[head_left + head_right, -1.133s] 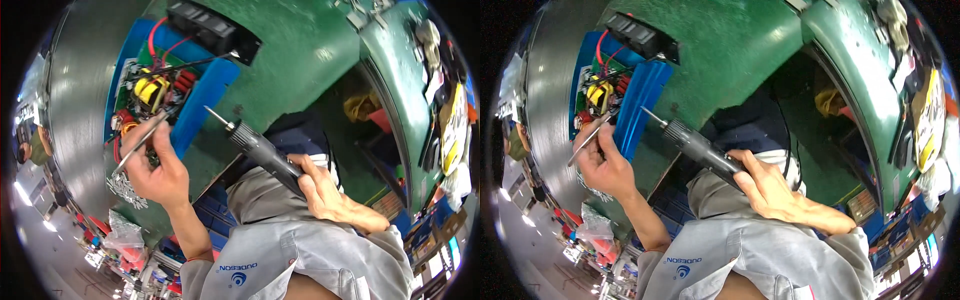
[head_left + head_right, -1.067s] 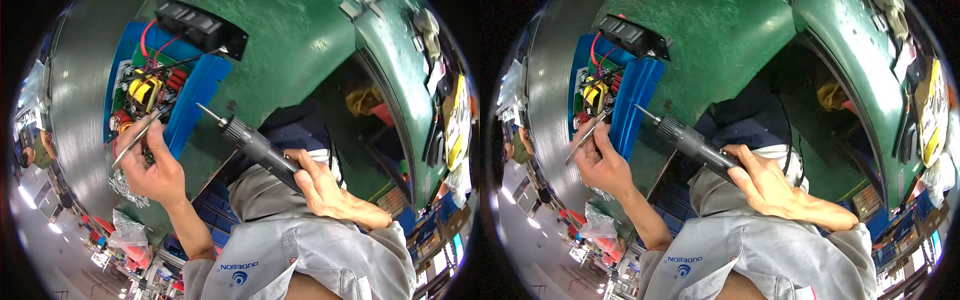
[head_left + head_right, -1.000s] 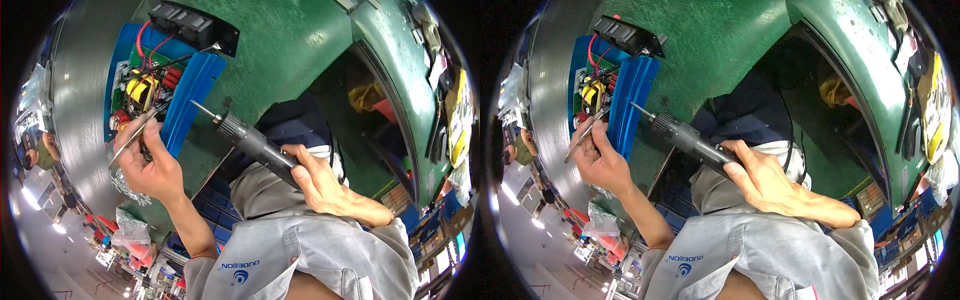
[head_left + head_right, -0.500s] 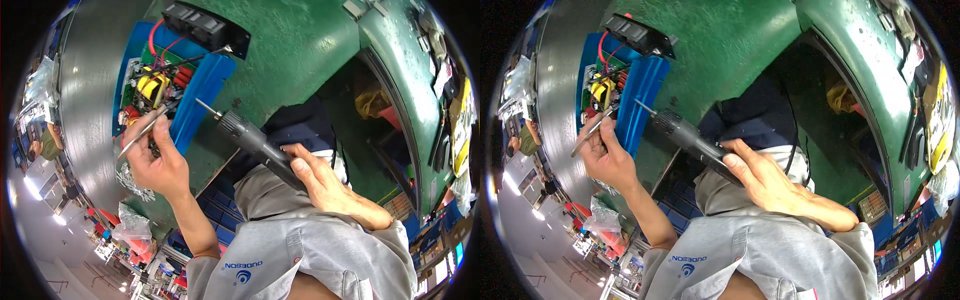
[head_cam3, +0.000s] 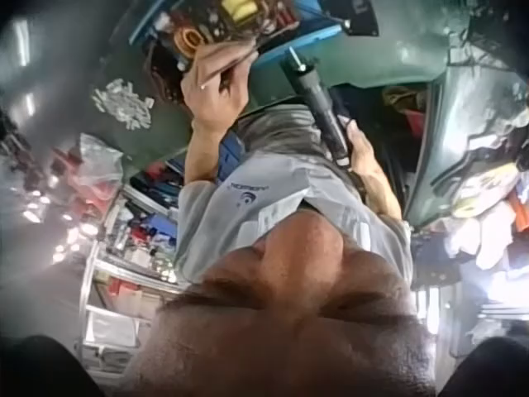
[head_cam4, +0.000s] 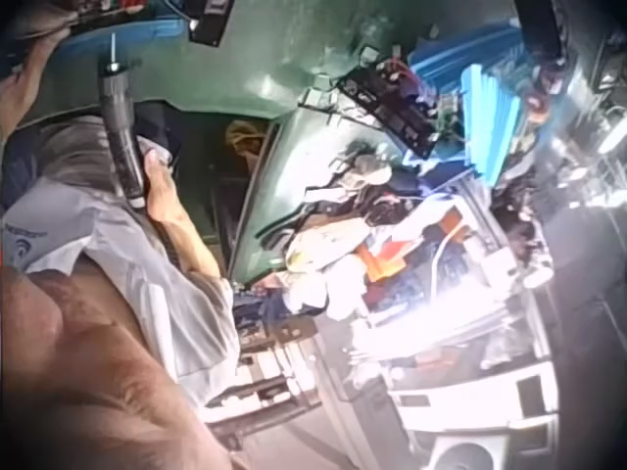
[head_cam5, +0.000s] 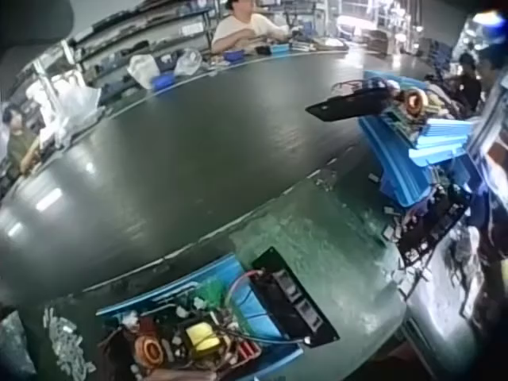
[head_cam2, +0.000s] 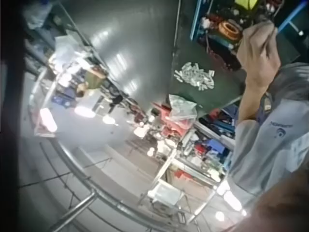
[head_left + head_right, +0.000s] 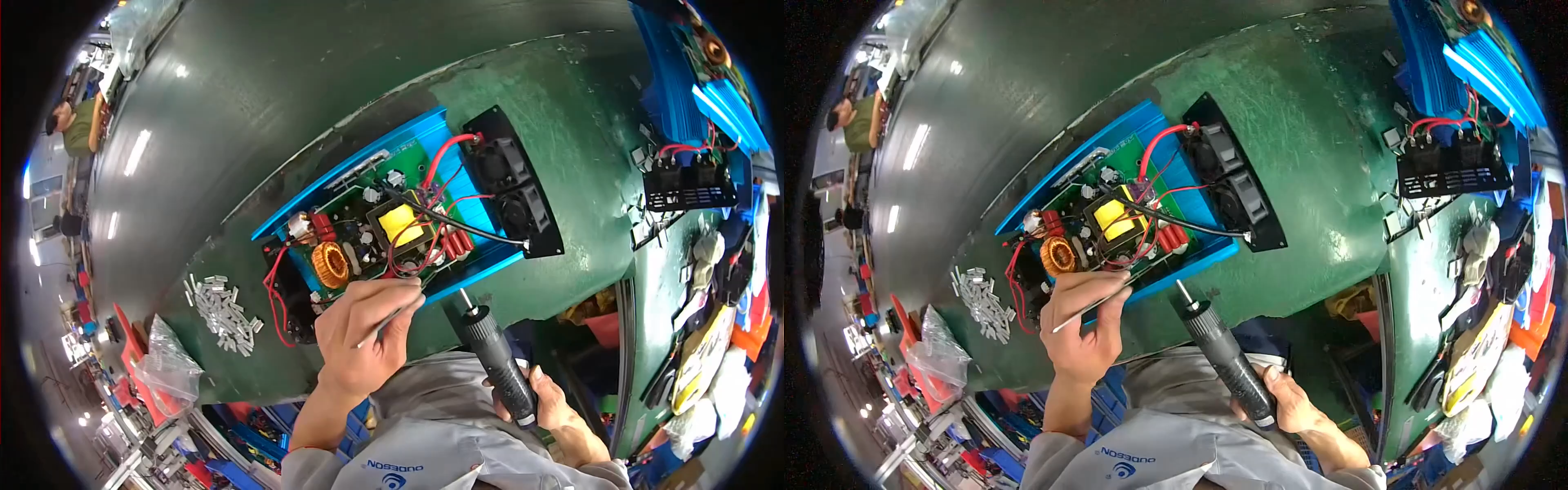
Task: Assembling electronic components into metal cases using an electric screwdriver.
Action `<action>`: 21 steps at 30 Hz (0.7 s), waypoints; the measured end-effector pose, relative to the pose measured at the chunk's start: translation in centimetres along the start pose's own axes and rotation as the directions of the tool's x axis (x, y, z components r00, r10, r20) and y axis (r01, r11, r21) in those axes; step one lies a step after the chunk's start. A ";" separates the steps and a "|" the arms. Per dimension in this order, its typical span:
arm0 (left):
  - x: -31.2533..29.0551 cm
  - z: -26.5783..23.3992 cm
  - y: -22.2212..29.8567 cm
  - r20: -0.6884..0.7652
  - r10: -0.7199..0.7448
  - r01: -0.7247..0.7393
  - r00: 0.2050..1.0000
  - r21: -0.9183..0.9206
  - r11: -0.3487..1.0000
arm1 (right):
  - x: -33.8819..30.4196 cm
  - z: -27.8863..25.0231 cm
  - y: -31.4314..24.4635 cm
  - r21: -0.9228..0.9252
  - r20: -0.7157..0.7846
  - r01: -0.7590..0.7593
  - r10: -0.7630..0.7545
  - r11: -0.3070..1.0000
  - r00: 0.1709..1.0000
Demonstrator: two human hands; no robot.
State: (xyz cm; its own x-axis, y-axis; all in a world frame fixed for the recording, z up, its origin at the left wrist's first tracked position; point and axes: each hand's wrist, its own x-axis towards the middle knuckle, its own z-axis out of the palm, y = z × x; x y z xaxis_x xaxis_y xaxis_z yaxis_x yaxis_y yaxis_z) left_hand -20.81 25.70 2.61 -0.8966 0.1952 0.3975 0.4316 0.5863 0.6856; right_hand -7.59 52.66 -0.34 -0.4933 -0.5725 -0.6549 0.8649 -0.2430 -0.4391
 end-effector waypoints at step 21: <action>0.2 -0.4 0.2 -0.027 -0.054 0.054 0.998 0.000 0.999 | 1.7 0.1 1.7 0.077 0.113 0.087 -0.096 0.993 0.989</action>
State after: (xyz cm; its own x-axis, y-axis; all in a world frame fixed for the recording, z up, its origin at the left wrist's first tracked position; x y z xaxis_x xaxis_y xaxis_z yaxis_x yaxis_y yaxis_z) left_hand -20.88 25.56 3.13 -0.9157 0.1417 0.3760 0.3822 0.5960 0.7062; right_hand -6.95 51.27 -2.13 -0.5604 -0.6315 -0.5359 0.8230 -0.3519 -0.4459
